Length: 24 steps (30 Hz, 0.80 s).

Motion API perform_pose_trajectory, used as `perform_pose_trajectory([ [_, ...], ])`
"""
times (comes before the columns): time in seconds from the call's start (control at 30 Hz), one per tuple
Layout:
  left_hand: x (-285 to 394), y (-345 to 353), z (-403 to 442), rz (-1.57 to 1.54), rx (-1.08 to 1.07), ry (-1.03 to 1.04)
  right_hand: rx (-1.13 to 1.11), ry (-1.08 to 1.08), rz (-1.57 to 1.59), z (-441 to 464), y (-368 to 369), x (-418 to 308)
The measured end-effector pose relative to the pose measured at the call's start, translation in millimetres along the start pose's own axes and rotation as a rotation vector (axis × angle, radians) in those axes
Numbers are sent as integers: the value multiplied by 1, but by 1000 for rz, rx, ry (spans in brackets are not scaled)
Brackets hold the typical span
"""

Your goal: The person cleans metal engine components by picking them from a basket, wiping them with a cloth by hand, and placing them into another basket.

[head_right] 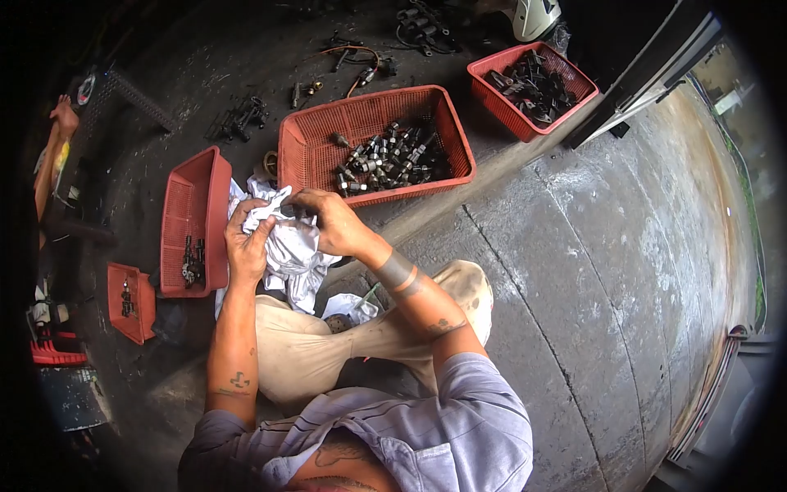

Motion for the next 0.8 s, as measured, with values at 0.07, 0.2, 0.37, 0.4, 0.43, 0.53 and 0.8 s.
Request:
perform_pose_trajectory([
  [0.07, 5, -2, 0, 109, 33, 69, -28, 212, 126, -4, 7, 13],
  [0.2, -18, -21, 10, 133, 211, -24, 165, -164, -198, -8, 7, -5],
  [0.37, -33, -64, 28, -281, 374, -233, 390, -29, -107, -6, -18, -7],
  [0.4, -32, -61, 26, -367, 318, -232, 412, 83, -23, -5, -22, 3],
  [0.43, -39, -54, 21, -434, 245, -265, 410, 90, -23, -5, -23, 8],
  [0.53, -10, -1, 2, -345, 36, -257, 252, -145, -163, -7, -7, -8],
  [0.8, -12, -13, 13, 198, 115, -15, 292, -335, -360, -14, 15, -15],
])
Point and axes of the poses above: each hand's wrist, its own z-axis towards the middle knuckle, its own y-axis out of the palm, x = y × z, the point moved 8 cm from there along z, towards the middle knuckle, and after that the axes turned 11 degrees about x, right-handed, at the moved point
